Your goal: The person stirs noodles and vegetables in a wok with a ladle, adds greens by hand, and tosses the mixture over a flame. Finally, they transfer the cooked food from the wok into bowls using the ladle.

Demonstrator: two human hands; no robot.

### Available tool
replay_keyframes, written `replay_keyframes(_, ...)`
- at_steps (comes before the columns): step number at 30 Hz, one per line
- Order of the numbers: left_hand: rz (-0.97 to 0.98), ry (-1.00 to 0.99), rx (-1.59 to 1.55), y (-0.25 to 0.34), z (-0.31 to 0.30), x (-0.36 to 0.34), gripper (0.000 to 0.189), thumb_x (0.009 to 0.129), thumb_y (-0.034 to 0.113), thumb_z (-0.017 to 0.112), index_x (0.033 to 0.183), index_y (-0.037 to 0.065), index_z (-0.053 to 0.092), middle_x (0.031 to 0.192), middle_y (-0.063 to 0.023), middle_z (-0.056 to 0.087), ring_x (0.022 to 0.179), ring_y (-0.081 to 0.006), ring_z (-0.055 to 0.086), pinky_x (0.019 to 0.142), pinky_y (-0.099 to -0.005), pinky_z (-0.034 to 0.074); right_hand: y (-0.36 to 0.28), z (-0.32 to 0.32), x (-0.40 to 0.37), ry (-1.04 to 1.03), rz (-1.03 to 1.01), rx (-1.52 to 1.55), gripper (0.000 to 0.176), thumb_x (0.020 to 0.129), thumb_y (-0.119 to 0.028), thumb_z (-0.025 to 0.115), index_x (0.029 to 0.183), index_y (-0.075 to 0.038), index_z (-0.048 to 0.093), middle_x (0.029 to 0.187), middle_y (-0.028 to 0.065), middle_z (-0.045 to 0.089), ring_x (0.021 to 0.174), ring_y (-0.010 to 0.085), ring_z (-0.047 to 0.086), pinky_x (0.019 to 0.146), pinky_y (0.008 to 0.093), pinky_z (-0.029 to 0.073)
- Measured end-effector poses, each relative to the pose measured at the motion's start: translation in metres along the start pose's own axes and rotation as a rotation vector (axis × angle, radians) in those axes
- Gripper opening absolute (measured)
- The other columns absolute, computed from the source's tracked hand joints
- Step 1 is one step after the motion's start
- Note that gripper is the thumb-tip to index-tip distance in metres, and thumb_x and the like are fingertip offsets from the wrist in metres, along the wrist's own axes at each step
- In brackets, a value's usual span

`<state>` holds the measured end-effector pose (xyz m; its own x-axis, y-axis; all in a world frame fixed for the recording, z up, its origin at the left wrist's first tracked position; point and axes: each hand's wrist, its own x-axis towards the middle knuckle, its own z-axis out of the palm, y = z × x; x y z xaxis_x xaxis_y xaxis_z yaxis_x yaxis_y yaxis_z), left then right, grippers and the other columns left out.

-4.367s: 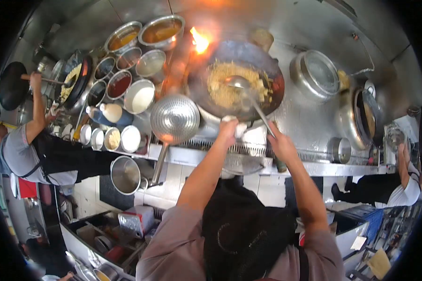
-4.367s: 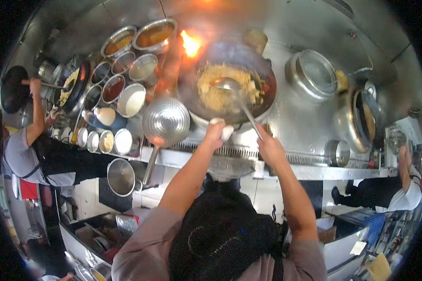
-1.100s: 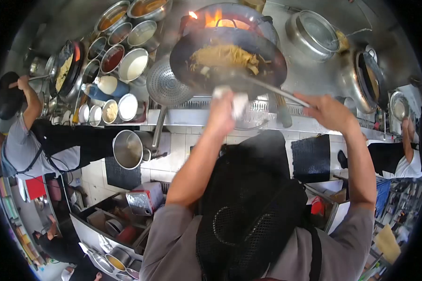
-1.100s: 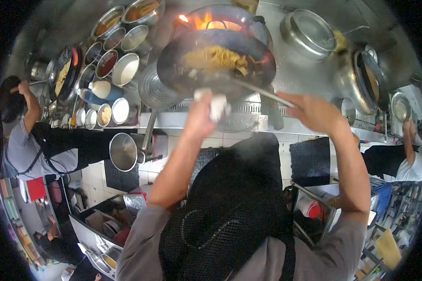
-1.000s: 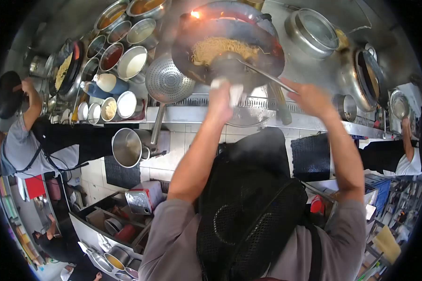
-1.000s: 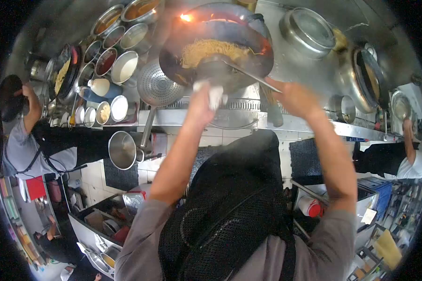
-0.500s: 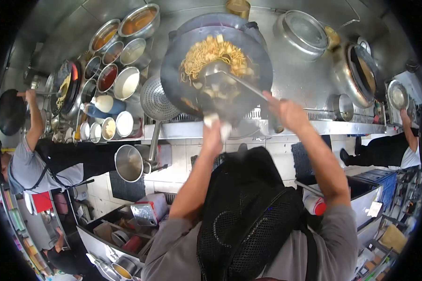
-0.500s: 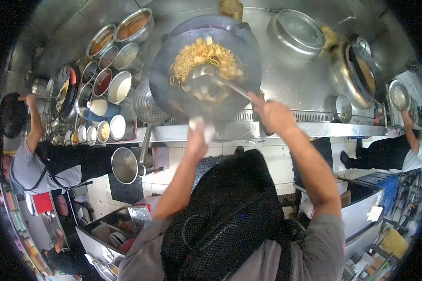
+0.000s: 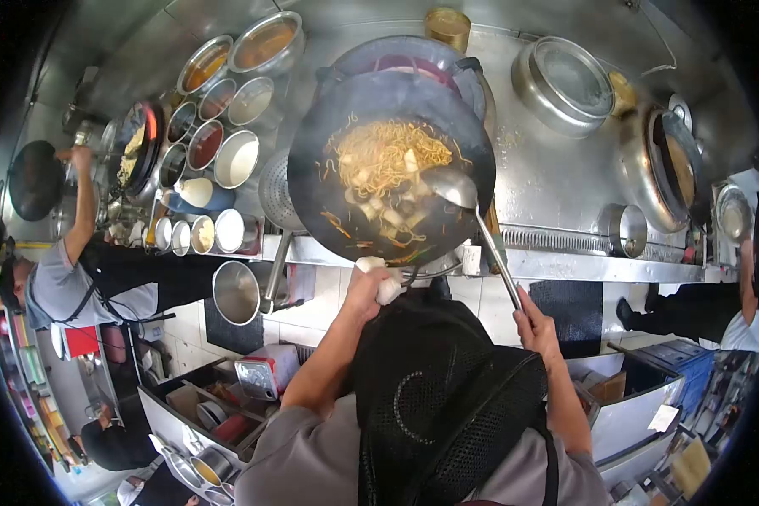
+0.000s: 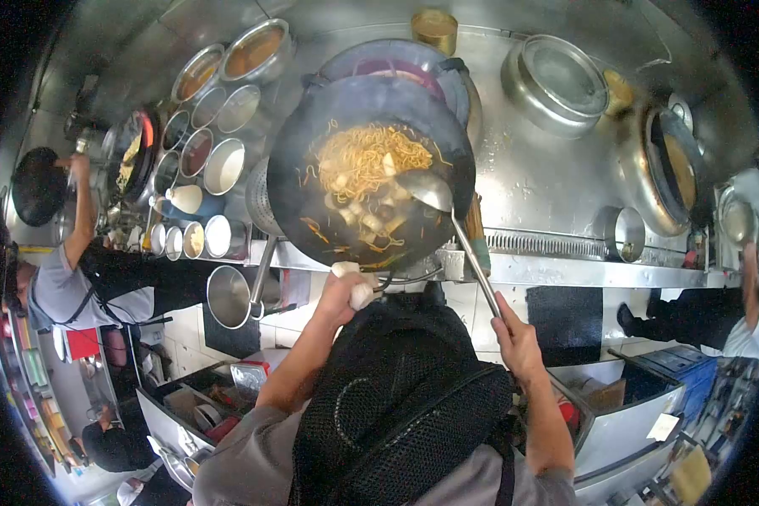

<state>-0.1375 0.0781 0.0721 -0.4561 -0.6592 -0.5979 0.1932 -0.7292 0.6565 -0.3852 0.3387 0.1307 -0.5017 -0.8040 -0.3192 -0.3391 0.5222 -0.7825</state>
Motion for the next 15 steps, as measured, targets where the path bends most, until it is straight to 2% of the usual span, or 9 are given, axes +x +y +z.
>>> replay_keyframes(3, -0.034, -0.086, -0.025, -0.003, -0.017, 0.003, 0.034, 0.079, -0.007, 0.053, 0.112, -0.001, 0.054, 0.099, -0.0159, 0.065, 0.089, -0.0299, 0.068, 0.078, -0.0419, 0.058, -0.018, 0.011, -0.006, 0.017, 0.096, 0.043, 0.048, 0.097, -0.015, 0.055, 0.144, -0.014, 0.045, 0.063, 0.0086, 0.044, 0.056, 0.0123, 0.039, 0.054, 0.0277, 0.041)
replay_keyframes(5, -0.131, -0.096, -0.12, 0.004, -0.029, 0.007, 0.032, 0.081, -0.005, 0.055, 0.112, 0.0, 0.055, 0.099, -0.0142, 0.065, 0.088, -0.0288, 0.068, 0.078, -0.0407, 0.058, -0.044, 0.009, -0.01, 0.064, 0.118, -0.019, 0.047, 0.097, -0.015, 0.056, 0.143, -0.014, 0.047, 0.063, 0.0111, 0.045, 0.055, 0.0137, 0.039, 0.054, 0.0294, 0.041)
replay_keyframes(7, -0.142, -0.147, -0.054, 0.012, -0.032, 0.007, 0.03, 0.083, -0.003, 0.057, 0.112, 0.0, 0.055, 0.099, -0.0129, 0.065, 0.087, -0.0271, 0.067, 0.077, -0.0396, 0.058, -0.067, 0.012, -0.012, 0.083, 0.073, -0.1, 0.045, 0.097, -0.014, 0.056, 0.141, -0.011, 0.049, 0.067, 0.0184, 0.054, 0.055, 0.0182, 0.049, 0.057, 0.0316, 0.045)
replay_keyframes(8, -0.129, -0.142, -0.012, 0.015, -0.029, 0.005, 0.028, 0.082, -0.003, 0.059, 0.11, 0.0, 0.056, 0.096, -0.0113, 0.064, 0.086, -0.0248, 0.067, 0.075, -0.0383, 0.057, -0.082, 0.015, -0.013, 0.106, -0.004, -0.18, 0.044, 0.096, -0.013, 0.056, 0.139, -0.007, 0.049, 0.078, 0.0278, 0.061, 0.064, 0.0326, 0.064, 0.063, 0.0361, 0.05)
replay_keyframes(9, -0.117, -0.14, 0.032, 0.017, -0.028, 0.003, 0.026, 0.082, -0.003, 0.06, 0.107, 0.001, 0.057, 0.093, -0.0097, 0.064, 0.084, -0.0225, 0.067, 0.072, -0.0369, 0.057, -0.091, 0.024, -0.013, 0.126, -0.005, -0.223, 0.042, 0.096, -0.014, 0.056, 0.137, -0.004, 0.051, 0.088, 0.0325, 0.061, 0.081, 0.044, 0.066, 0.068, 0.0399, 0.051)
replay_keyframes(11, -0.109, -0.171, 0.055, 0.013, -0.031, 0.006, 0.026, 0.08, -0.004, 0.059, 0.106, 0.001, 0.058, 0.095, -0.0086, 0.063, 0.084, -0.02, 0.065, 0.071, -0.0337, 0.055, -0.104, 0.043, -0.014, 0.159, 0.023, -0.254, 0.041, 0.097, -0.014, 0.055, 0.137, -0.004, 0.051, 0.088, 0.033, 0.061, 0.088, 0.0457, 0.063, 0.068, 0.0411, 0.051)
replay_keyframes(12, -0.035, -0.189, 0.066, 0.008, -0.036, 0.012, 0.028, 0.081, -0.003, 0.058, 0.108, 0.002, 0.056, 0.095, -0.0094, 0.062, 0.083, -0.0214, 0.065, 0.07, -0.0355, 0.056, -0.114, 0.05, -0.018, 0.158, 0.062, -0.268, 0.042, 0.097, -0.015, 0.055, 0.137, -0.003, 0.05, 0.088, 0.033, 0.06, 0.079, 0.0449, 0.065, 0.068, 0.0418, 0.051)
replay_keyframes(13, 0.04, -0.205, 0.07, 0.005, -0.042, 0.018, 0.029, 0.081, -0.003, 0.057, 0.109, 0.002, 0.055, 0.095, -0.0101, 0.062, 0.081, -0.0228, 0.066, 0.068, -0.0372, 0.057, -0.115, 0.057, -0.024, 0.152, 0.102, -0.204, 0.044, 0.098, -0.018, 0.056, 0.138, -0.003, 0.049, 0.075, 0.0237, 0.063, 0.059, 0.0313, 0.062, 0.061, 0.0387, 0.05)
replay_keyframes(15, 0.051, -0.202, 0.082, 0.016, -0.044, 0.022, 0.028, 0.079, -0.003, 0.055, 0.106, 0.001, 0.056, 0.093, -0.0093, 0.061, 0.08, -0.0213, 0.065, 0.066, -0.0358, 0.056, -0.143, 0.071, -0.042, 0.083, 0.329, 0.023, 0.047, 0.099, -0.021, 0.055, 0.142, -0.004, 0.046, 0.062, 0.0086, 0.056, 0.05, 0.0136, 0.05, 0.051, 0.0319, 0.046)
